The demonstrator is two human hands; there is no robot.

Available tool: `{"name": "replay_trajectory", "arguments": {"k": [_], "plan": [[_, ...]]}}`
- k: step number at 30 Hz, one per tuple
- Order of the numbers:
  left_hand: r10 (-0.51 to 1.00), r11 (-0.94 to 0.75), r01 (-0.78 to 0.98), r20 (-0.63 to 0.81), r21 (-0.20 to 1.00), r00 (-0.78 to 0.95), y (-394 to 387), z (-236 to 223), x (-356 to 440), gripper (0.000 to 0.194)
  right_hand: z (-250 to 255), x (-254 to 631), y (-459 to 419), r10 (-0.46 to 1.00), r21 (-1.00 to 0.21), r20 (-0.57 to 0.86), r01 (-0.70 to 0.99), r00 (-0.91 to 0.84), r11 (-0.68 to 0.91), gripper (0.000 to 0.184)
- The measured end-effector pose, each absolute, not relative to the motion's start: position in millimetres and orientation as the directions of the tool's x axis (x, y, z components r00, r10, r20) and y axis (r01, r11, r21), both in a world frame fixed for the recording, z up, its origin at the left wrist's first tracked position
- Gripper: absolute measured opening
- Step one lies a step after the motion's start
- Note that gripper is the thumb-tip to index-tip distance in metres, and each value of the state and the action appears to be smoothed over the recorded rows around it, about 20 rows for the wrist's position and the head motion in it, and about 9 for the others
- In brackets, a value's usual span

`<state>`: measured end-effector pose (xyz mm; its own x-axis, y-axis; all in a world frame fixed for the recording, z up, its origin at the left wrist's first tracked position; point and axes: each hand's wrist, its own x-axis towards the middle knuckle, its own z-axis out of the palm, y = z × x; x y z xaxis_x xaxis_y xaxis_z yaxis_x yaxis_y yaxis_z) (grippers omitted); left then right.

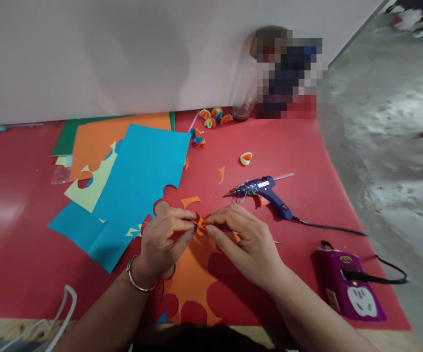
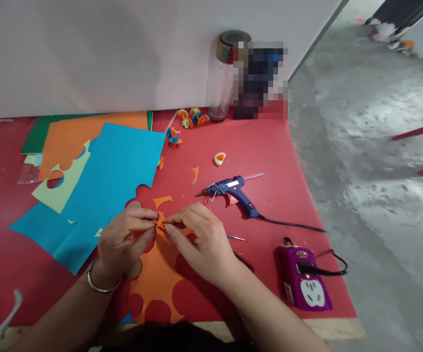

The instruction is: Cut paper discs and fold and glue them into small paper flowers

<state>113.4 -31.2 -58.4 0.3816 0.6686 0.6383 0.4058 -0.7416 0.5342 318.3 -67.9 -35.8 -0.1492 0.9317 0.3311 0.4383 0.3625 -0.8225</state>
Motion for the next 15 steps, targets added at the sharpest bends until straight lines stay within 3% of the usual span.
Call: {"name": "replay_trajectory", "arguments": {"k": [15], "plan": [[0.662,-0.742,0.43,0.659,0.513,0.357,-31.0,-61.2,115.6,0.011,-36.0,322.0,-68.1,0.966,-0.862,0.244,0.437,-0.089,0.258,0.019]]}}
